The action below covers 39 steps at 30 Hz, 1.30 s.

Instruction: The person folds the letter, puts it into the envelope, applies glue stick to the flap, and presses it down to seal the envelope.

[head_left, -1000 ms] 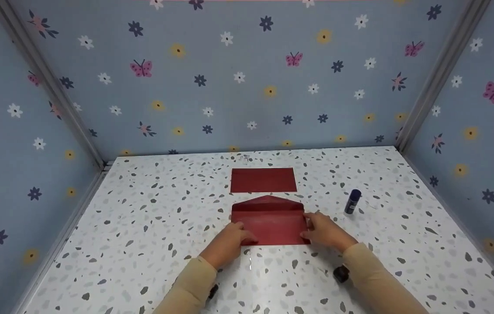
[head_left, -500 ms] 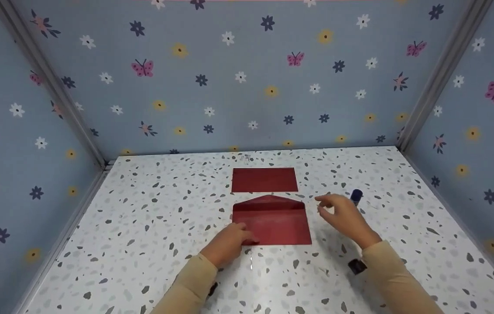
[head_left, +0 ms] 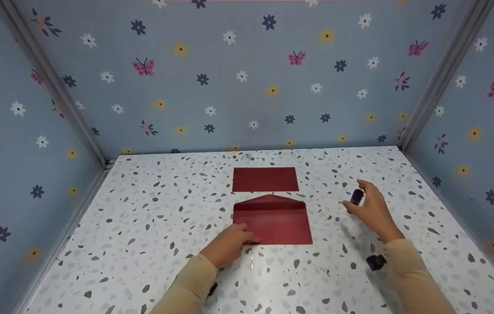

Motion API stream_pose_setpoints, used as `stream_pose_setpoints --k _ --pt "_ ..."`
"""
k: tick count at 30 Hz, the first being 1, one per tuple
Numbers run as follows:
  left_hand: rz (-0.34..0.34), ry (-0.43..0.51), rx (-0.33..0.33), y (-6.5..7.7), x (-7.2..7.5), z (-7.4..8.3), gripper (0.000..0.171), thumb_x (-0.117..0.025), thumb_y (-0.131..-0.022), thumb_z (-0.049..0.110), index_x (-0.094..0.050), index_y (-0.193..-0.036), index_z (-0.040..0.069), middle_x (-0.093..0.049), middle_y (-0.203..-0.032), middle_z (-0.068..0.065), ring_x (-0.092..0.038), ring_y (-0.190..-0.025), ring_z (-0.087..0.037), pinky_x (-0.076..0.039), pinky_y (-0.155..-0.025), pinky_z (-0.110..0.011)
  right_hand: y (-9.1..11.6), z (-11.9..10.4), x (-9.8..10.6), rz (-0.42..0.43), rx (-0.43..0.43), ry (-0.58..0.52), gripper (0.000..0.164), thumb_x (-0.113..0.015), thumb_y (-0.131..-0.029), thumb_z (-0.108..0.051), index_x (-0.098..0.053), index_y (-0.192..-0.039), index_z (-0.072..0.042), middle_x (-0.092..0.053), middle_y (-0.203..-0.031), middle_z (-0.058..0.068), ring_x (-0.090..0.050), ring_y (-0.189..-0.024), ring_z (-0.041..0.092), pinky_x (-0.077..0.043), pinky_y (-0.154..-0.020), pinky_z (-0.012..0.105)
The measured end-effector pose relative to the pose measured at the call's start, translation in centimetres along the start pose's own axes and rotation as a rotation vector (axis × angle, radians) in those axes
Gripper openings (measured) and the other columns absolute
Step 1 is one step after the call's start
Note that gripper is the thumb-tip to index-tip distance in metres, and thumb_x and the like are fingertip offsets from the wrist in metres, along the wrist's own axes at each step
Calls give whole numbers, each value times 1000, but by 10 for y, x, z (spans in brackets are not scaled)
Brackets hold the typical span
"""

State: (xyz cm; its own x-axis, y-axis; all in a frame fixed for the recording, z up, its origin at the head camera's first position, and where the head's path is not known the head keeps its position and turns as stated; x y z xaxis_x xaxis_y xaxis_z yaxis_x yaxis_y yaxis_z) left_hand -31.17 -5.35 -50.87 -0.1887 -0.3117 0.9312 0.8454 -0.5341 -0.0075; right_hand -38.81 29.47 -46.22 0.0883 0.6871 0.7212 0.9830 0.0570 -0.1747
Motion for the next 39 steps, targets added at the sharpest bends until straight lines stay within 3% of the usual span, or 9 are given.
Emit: stream_pose_setpoints --k 4,9,18,24,27,30,33,36,39 --pt "-14 12 20 -1 0 -2 51 -65 -88 -12 -75 -121 26 -59 -105 2 -55 -96 -15 -50 -92 -36 -1 28 -10 -121 -160 -118 103 -68 -91 -54 -10 -158 0 -34 -151 32 -30 -141 46 -29 -110 62" --pt "-17 8 13 -1 0 -1 51 -65 -88 -12 -74 -122 26 -57 -102 4 -54 -93 -14 -51 -89 -35 0 45 -19 -181 -241 -171 97 -62 -94 -57 -17 -156 2 -38 -149 32 -33 -140 45 -27 -111 62" --pt "19 4 -44 0 3 5 48 -62 -91 -12 -75 -120 23 -58 -102 1 -53 -90 -14 -50 -85 -33 0 44 -12 -133 -187 -202 58 -59 -101 -41 -45 -140 0 -54 -136 28 -44 -132 44 -35 -106 59" --pt "16 8 -40 0 2 4 49 -62 -90 -13 -74 -122 23 -55 -98 3 -50 -88 -13 -50 -83 -31 2 39 -8 -98 -179 -213 66 -59 -97 -53 -49 -139 -2 -56 -135 25 -44 -133 41 -32 -109 59" --pt "6 21 -30 -1 1 3 49 -62 -90 -12 -74 -123 23 -54 -99 3 -50 -90 -13 -50 -85 -31 3 34 -6 -70 -160 -251 69 -58 -97 -55 -50 -140 -2 -58 -132 24 -50 -127 38 -37 -107 55" --pt "-4 50 -16 -1 1 2 41 -64 -93 -4 -73 -122 22 -53 -99 4 -50 -91 -12 -49 -85 -32 2 26 -6 -66 -135 -297 68 -55 -98 -56 -48 -142 -4 -57 -127 23 -61 -114 32 -47 -98 46" --pt "-23 85 16 -2 1 0 30 -66 -96 7 -74 -121 23 -51 -99 6 -51 -92 -12 -50 -85 -33 2 18 -8 -77 -102 -319 64 -49 -100 -57 -48 -140 -6 -56 -116 21 -65 -89 24 -55 -76 35" --pt "-43 98 42 -3 2 -2 25 -66 -97 14 -73 -120 22 -52 -101 7 -52 -92 -11 -50 -84 -33 6 4 -8 -109 -70 -330 53 -46 -103 -53 -50 -129 -7 -54 -103 21 -53 -66 17 -49 -56 30" --pt "-36 81 30 -6 4 -2 22 -66 -97 14 -74 -117 19 -57 -102 6 -54 -91 -11 -51 -85 -33 9 -5 -12 -146 -68 -333 51 -45 -103 -55 -53 -121 -8 -54 -90 17 -43 -57 14 -40 -49 28"
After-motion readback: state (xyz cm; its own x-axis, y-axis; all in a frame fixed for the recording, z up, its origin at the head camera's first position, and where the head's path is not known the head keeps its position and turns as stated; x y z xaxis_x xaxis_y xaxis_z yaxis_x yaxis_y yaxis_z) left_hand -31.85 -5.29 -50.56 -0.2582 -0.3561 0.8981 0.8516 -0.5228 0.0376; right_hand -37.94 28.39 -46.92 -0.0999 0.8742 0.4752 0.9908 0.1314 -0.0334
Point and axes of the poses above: each hand's wrist, its own y-axis away from the middle knuckle, its own x-axis out of the back of the hand, z = x × y, the point moved 9 cm from there along -y, towards the middle knuckle
